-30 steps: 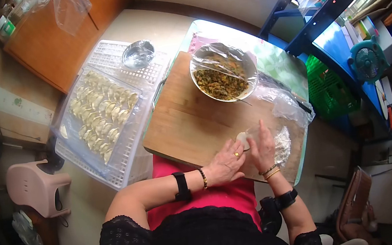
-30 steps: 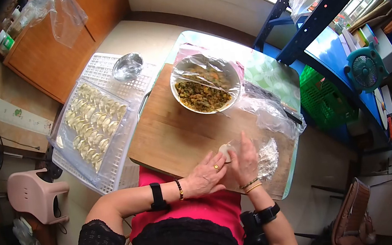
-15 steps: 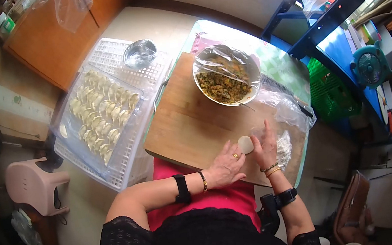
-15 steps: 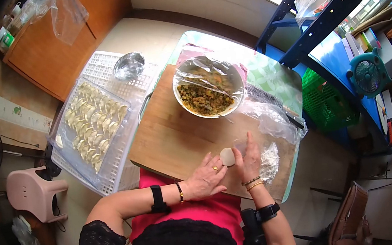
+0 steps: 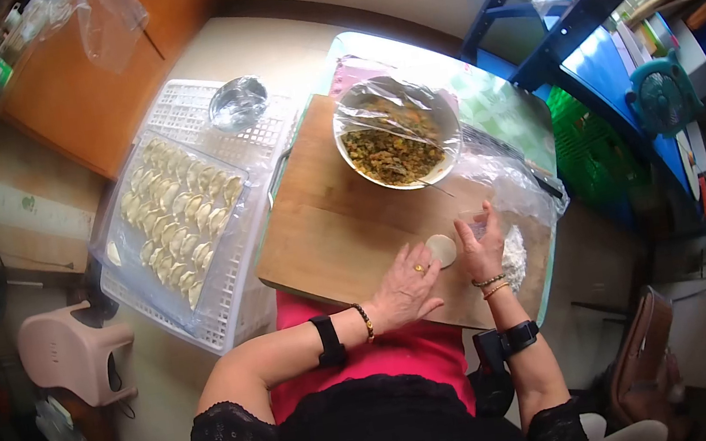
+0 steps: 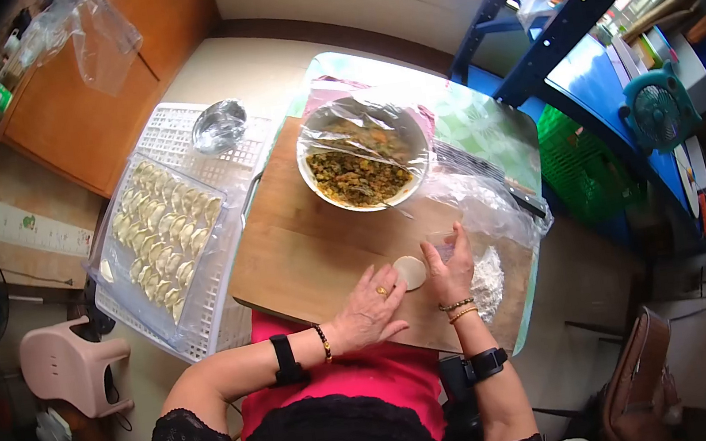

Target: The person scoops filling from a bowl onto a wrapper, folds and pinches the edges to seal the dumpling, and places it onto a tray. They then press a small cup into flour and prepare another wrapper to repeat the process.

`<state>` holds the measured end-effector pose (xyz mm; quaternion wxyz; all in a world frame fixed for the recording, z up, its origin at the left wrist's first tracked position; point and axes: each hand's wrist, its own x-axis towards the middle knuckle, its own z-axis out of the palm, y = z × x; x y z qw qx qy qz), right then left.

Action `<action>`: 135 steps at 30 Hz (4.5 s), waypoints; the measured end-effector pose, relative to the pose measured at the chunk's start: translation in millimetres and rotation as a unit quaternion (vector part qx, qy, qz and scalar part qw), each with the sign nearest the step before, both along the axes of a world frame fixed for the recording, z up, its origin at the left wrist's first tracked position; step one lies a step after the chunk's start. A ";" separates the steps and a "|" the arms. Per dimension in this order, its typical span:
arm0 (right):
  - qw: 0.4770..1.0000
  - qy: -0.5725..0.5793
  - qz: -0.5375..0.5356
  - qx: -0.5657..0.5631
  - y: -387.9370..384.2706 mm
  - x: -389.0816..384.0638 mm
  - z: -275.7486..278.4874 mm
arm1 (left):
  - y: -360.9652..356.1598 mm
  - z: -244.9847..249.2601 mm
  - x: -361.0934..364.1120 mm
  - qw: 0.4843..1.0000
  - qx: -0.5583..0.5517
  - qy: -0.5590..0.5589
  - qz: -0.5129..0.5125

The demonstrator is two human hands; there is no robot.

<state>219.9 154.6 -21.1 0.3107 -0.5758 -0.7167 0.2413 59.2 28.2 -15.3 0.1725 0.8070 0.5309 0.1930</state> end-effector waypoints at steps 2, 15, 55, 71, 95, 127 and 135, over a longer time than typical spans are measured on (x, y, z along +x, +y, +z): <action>0.999 0.040 -0.018 -0.020 -12.4 6.4 24.0 | 10.9 -1.9 3.6 0.999 0.028 -0.007 0.019; 0.972 0.204 -0.090 -0.079 -63.6 88.7 58.8 | 54.8 -5.3 52.4 0.993 0.031 0.020 -0.114; 0.960 -0.208 0.154 0.109 -79.9 -9.3 13.1 | -18.0 4.4 1.1 0.992 0.007 0.028 -0.123; 0.964 -0.180 0.183 0.067 -72.0 -22.1 14.2 | -21.2 3.2 -9.7 0.997 0.006 0.018 -0.081; 0.980 -0.116 0.158 0.042 -11.8 -26.2 5.8 | -21.7 -0.8 -27.4 1.000 0.019 0.003 -0.012; 0.966 -0.199 0.127 0.106 -20.9 -11.1 15.2 | -16.3 -0.9 -9.0 0.992 0.057 -0.020 -0.110; 0.956 -0.151 0.239 0.074 -54.2 -26.4 28.0 | -20.6 8.1 -10.6 0.995 -0.009 -0.012 -0.102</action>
